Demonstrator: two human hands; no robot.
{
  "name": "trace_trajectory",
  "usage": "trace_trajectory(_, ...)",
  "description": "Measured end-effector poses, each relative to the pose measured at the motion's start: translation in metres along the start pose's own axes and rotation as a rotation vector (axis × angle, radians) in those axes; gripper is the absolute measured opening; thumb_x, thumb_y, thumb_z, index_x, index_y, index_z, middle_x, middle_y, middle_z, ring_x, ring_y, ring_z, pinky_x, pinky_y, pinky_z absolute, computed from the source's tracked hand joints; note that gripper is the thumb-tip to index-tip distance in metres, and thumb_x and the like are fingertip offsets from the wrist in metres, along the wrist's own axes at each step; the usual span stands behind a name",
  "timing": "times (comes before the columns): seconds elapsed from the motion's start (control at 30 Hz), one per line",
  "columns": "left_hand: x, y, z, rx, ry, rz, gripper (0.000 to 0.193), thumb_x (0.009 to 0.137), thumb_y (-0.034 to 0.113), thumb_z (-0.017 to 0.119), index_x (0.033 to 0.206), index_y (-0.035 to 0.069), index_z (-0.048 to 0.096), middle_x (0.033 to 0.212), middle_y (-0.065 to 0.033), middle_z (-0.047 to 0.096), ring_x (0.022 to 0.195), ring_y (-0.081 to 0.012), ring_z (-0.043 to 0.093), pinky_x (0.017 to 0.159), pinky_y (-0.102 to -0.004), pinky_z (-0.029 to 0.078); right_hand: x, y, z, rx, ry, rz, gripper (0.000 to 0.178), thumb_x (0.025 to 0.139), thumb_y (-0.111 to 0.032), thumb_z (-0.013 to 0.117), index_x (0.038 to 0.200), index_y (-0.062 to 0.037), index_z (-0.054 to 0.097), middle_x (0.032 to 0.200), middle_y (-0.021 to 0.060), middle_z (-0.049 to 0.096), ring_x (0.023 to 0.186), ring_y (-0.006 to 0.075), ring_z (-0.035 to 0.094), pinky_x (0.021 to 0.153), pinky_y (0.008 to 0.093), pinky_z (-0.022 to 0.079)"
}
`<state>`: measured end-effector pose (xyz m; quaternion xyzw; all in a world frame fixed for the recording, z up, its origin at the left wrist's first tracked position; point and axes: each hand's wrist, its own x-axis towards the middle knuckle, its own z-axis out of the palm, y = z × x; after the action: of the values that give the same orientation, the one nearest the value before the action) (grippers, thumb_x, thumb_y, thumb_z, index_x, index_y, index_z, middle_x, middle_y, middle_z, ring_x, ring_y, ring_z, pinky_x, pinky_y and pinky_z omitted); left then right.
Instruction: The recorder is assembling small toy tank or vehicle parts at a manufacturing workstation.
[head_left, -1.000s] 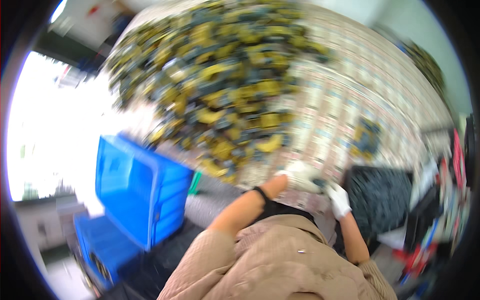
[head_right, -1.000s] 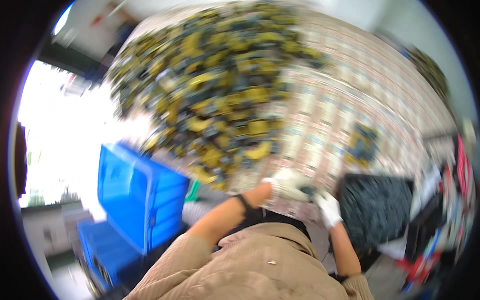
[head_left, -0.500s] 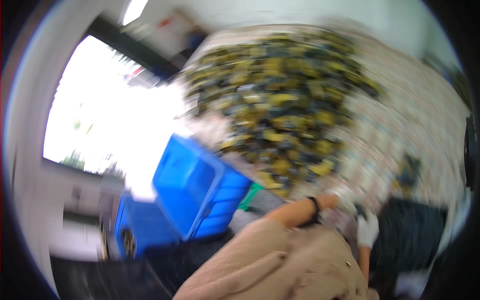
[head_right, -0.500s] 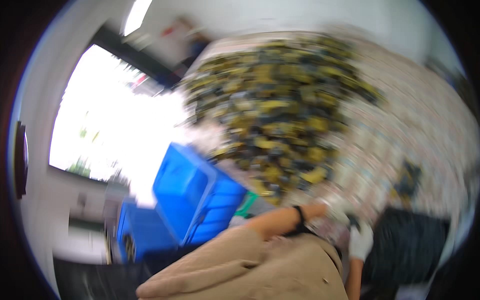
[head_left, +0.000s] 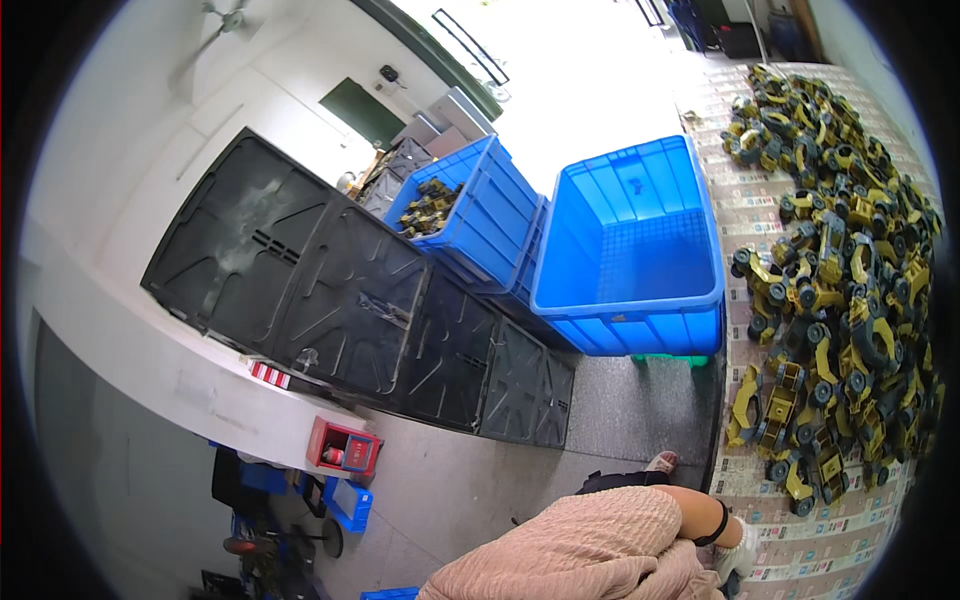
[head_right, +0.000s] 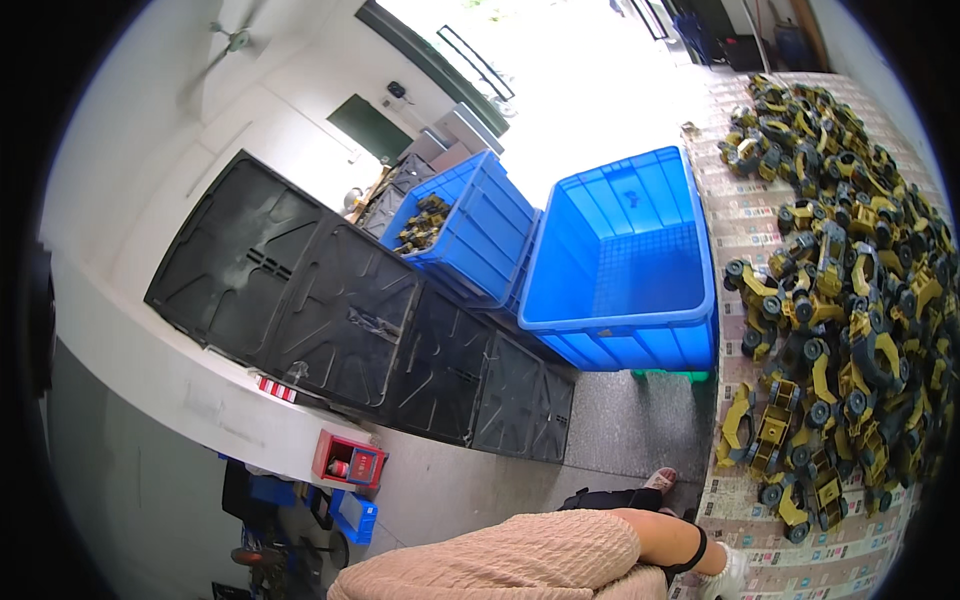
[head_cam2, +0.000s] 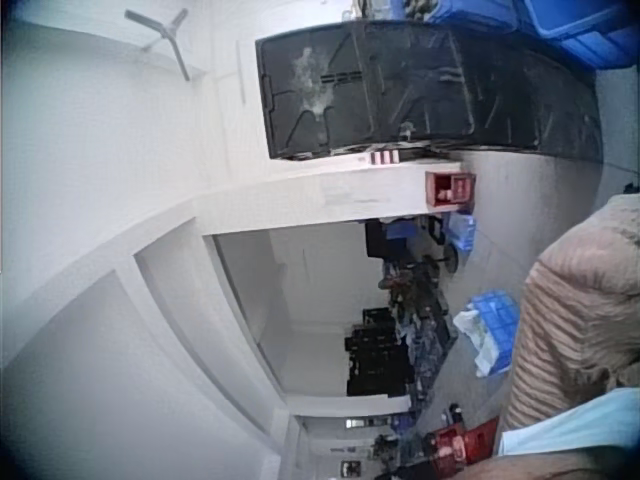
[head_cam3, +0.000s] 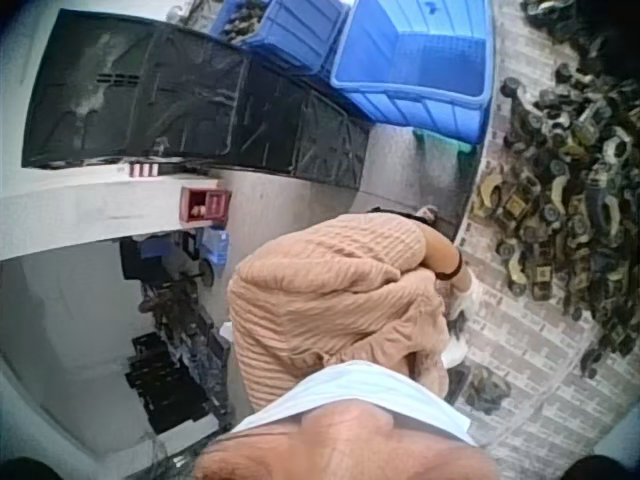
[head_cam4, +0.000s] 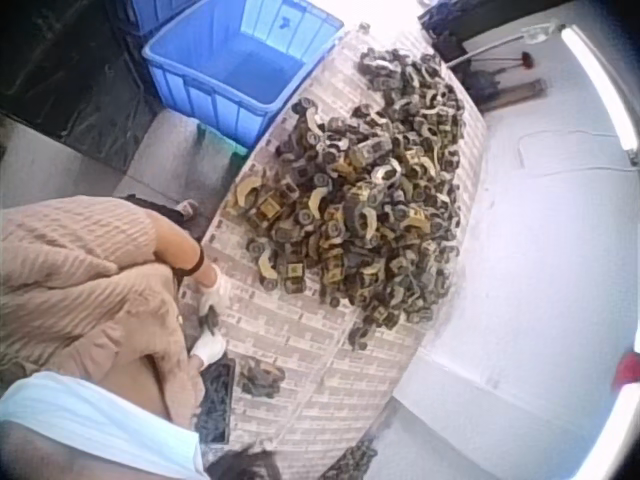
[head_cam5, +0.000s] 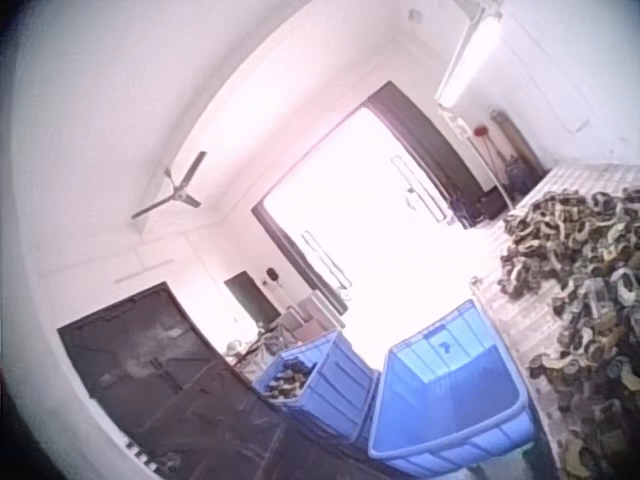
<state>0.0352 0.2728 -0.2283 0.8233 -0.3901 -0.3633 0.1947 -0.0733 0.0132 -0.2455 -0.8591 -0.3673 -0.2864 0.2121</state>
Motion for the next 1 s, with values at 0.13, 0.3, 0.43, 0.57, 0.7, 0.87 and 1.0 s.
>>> trace_trajectory(0.13,-0.014,0.025,-0.016,0.036,-0.003,0.096,0.055,0.074,0.055,0.07,0.114,0.018,0.075,0.112,-0.0096,0.075,0.108,-0.0328,0.067,0.088,-0.0474,0.052,0.026,-0.02,-0.027,0.023,-0.908,0.89,0.039,0.084,-0.044,0.071,0.095,-0.0079,0.08,0.089,0.0217,0.074,0.088,0.0382,0.07,0.082,0.0479,0.054)
trace_trajectory(0.3,-0.04,0.05,-0.019,0.02,0.047,0.183,0.049,0.075,0.056,0.07,0.104,0.018,0.076,0.107,-0.004,0.073,0.108,-0.0291,0.064,0.085,-0.0467,0.052,0.066,-0.049,-0.047,0.105,-0.849,1.059,0.032,0.088,-0.029,0.062,0.1,-0.0013,0.074,0.097,0.0266,0.07,0.094,0.0452,0.065,0.085,0.0477,0.049)
trace_trajectory(0.43,-0.044,0.058,-0.025,-0.037,0.069,0.192,0.045,0.074,0.056,0.069,0.102,0.021,0.076,0.105,-0.0023,0.072,0.107,-0.0277,0.064,0.083,-0.0456,0.052,0.009,-0.051,-0.042,0.049,-0.684,1.132,0.019,0.078,0.006,0.064,0.097,0.0049,0.063,0.094,0.0185,0.061,0.092,0.0361,0.06,0.086,0.0407,0.047)
trace_trajectory(0.57,-0.046,0.054,-0.018,-0.062,0.115,0.155,0.043,0.074,0.055,0.068,0.101,0.023,0.076,0.102,-0.0011,0.073,0.105,-0.0265,0.064,0.082,-0.0447,0.051,0.019,-0.053,-0.038,0.072,-0.667,1.199,0.022,0.079,0.005,0.064,0.101,0.0055,0.063,0.096,0.0195,0.062,0.092,0.0367,0.06,0.088,0.04,0.047)
trace_trajectory(0.7,-0.048,0.057,-0.024,-0.091,0.105,0.14,0.042,0.073,0.056,0.069,0.098,0.023,0.077,0.099,-0.0005,0.074,0.103,-0.0251,0.065,0.082,-0.0441,0.051,0.054,-0.065,-0.051,0.08,-0.704,1.229,0.027,0.08,0.006,0.062,0.107,0.0073,0.064,0.103,0.0202,0.064,0.099,0.0357,0.062,0.093,0.0391,0.048)
trace_trajectory(0.87,-0.059,0.056,-0.031,-0.029,0.201,0.183,0.041,0.076,0.053,0.069,0.099,0.021,0.076,0.099,-0.0004,0.074,0.1,-0.0247,0.067,0.082,-0.0427,0.051,0.052,-0.063,-0.052,0.075,-0.724,1.245,0.027,0.079,0.007,0.063,0.106,0.0071,0.063,0.103,0.0196,0.064,0.099,0.0361,0.062,0.093,0.0391,0.047)
trace_trajectory(1.0,-0.064,0.052,-0.033,-0.086,0.165,0.139,0.041,0.076,0.049,0.068,0.103,0.019,0.076,0.101,-0.0023,0.075,0.103,-0.0248,0.068,0.083,-0.0427,0.052,0.057,-0.061,-0.046,0.108,-0.696,1.233,0.025,0.079,0.007,0.062,0.105,0.0067,0.063,0.103,0.0192,0.064,0.099,0.0356,0.062,0.093,0.0387,0.047)
